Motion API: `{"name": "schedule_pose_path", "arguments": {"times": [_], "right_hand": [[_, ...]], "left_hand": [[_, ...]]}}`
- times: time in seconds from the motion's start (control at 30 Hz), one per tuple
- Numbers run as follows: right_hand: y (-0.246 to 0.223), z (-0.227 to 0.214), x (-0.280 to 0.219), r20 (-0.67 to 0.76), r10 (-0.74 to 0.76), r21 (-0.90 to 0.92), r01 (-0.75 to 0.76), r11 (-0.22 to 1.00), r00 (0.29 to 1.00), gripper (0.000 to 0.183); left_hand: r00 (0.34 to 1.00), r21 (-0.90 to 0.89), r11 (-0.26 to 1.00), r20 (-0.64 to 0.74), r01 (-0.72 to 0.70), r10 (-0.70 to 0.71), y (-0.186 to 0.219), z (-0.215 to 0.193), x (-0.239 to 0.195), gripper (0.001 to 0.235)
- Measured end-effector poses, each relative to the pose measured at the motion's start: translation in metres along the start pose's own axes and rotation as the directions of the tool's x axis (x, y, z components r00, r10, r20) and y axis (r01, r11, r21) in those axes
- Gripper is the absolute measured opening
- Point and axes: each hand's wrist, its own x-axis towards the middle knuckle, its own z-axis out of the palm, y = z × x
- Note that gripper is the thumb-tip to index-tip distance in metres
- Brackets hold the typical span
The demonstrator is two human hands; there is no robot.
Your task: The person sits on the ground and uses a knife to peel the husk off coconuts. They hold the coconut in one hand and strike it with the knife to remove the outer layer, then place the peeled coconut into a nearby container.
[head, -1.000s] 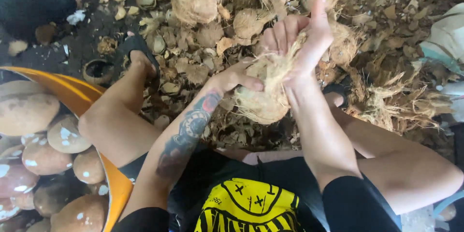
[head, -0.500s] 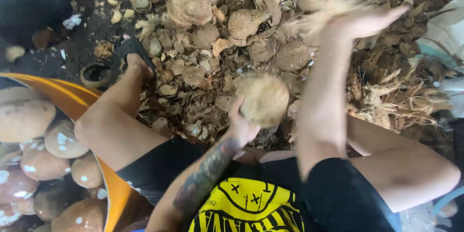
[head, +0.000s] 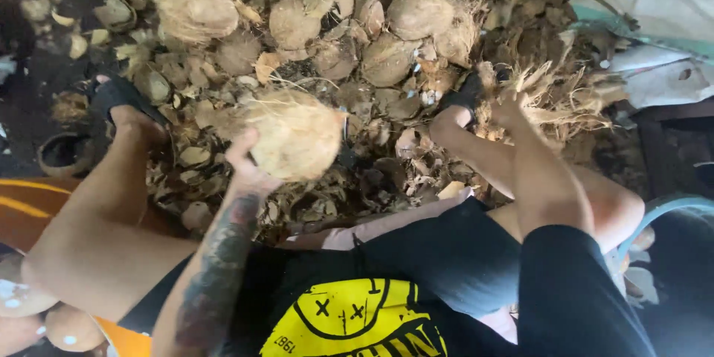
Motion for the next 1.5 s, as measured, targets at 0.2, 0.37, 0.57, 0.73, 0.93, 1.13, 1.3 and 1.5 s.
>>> {"name": "schedule_pose_path", "arguments": {"times": [0.2,0.37,0.57,0.73,0.93,1.13,1.3,1.5], "right_hand": [[-0.057,-0.184,-0.106,-0.201,0.284,0.648,-0.09,0.756,0.938,0.052],[-0.165,-0.406,-0.281,-0.226,-0.466,0.721,-0.175,-0.67,0.855,0.096],[-0.287,-0.381,-0.249,-0.586,-0.041,0.472,0.3,-0.829,0.809,0.064],[-0.272,-0.377,-0.258,-0.709,0.024,0.454,0.482,-0.75,0.705,0.069],[-0.276,-0.279,-0.194,-0.425,-0.11,0.904,0.417,-0.091,0.898,0.031],[-0.298,-0.197,-0.147,0.069,-0.329,0.876,0.101,0.472,0.942,0.105],[-0.314,-0.146,-0.107,-0.053,-0.335,0.881,0.202,0.428,0.941,0.087],[-0.295,-0.194,-0.168,0.007,-0.326,0.943,0.102,0.316,0.945,0.087]], "left_hand": [[0.992,-0.001,0.993,0.039,-0.117,0.117,0.032,-0.056,0.023,0.052],[0.915,-0.062,0.979,0.348,-0.195,0.205,0.026,-0.04,0.0,0.049],[0.921,0.331,0.877,0.294,-0.348,0.254,0.025,-0.049,0.035,0.065],[0.998,-0.017,0.999,0.039,0.047,-0.046,0.009,-0.081,0.026,0.071],[0.992,0.041,0.995,-0.092,0.09,-0.086,0.015,-0.117,0.05,0.078],[0.992,0.093,0.996,-0.123,0.015,-0.004,0.028,-0.1,0.037,0.067],[0.973,0.102,0.972,-0.066,-0.214,0.221,0.036,-0.11,0.048,0.065],[0.98,-0.052,0.982,-0.083,-0.183,0.179,0.03,-0.125,0.052,0.068]]}}
